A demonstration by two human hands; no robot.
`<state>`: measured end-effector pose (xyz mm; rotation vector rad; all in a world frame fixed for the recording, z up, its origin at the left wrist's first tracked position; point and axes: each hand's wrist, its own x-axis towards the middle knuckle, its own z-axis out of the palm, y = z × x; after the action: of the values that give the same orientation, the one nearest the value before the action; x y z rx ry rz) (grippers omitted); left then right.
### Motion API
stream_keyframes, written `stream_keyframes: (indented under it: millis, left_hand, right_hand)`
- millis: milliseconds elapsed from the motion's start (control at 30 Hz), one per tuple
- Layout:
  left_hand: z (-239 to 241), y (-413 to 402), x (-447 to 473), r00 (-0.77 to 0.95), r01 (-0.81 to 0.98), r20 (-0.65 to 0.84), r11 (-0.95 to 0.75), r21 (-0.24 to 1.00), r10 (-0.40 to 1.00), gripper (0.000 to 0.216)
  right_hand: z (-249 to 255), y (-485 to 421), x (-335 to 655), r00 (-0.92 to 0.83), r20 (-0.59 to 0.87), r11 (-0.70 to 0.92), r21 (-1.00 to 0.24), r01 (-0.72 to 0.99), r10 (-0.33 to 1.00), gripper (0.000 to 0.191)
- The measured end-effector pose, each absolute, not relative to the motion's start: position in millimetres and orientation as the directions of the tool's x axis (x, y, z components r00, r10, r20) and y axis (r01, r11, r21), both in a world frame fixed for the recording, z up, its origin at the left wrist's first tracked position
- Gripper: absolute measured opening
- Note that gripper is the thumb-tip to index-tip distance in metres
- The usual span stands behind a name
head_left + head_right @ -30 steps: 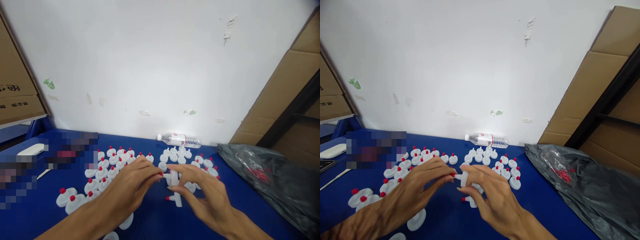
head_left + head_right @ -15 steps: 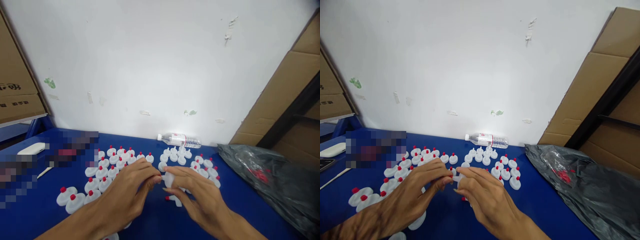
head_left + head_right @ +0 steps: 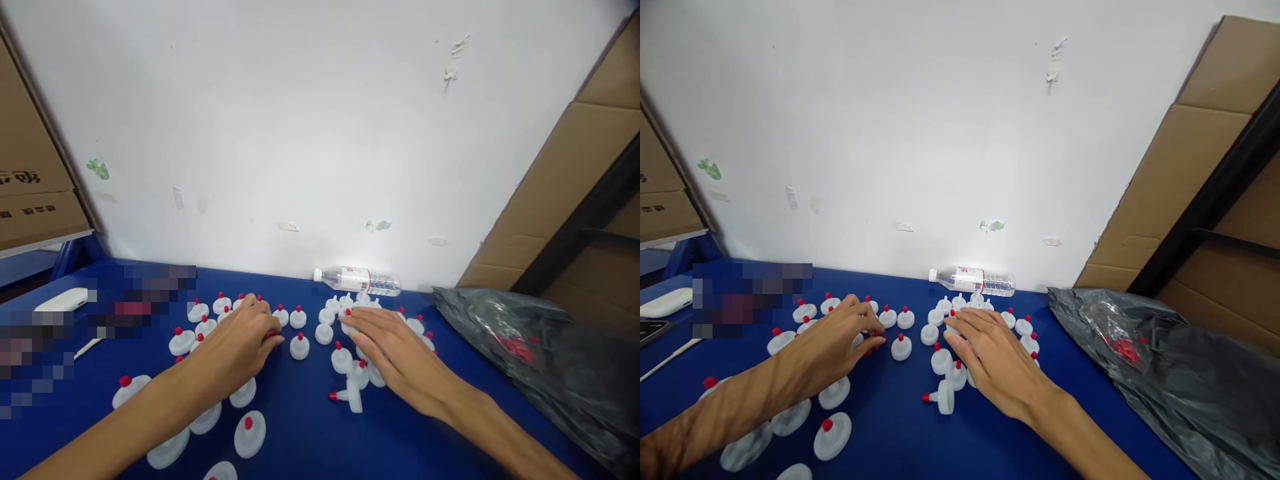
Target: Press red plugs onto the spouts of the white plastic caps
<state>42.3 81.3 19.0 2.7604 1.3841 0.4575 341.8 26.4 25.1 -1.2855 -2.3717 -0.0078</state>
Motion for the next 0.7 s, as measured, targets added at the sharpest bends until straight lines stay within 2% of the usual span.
stream_keyframes:
  millis: [100,233,367,467,567,700]
  left_hand:
    - [20.7,79.6,45.2,0.566,0.797,0.192,-0.592,0.119,0.801,0.018]
    - [17.3,84.3,47.0,0.568,0.811,0.127,-0.58,0.079,0.813,0.008]
    - [10.1,91.0,47.7,0.553,0.825,0.113,-0.561,0.067,0.826,0.033]
    - [9.3,91.3,48.5,0.554,0.816,0.138,-0.568,0.104,0.821,0.009]
    - [13.7,86.9,49.9,0.558,0.792,0.208,-0.59,0.156,0.804,0.021]
    - [23.7,78.8,53.0,0.52,0.77,0.32,-0.597,0.225,0.792,0.018]
  right_hand:
    - [26.6,24.7,341.0,-0.507,0.297,0.574,-0.212,0.791,0.809,0.05]
    - [32.8,27.3,345.9,-0.465,0.375,0.567,-0.232,0.79,0.802,0.049]
    - [35.5,34.6,356.0,-0.366,0.41,0.485,-0.237,0.842,0.835,0.051]
    - [31.4,37.3,359.6,-0.362,0.39,0.467,-0.22,0.857,0.847,0.051]
    - [27.0,37.7,360.2,-0.371,0.377,0.467,-0.204,0.861,0.849,0.054]
    - [25.9,37.3,361.3,-0.355,0.414,0.464,-0.199,0.863,0.838,0.045]
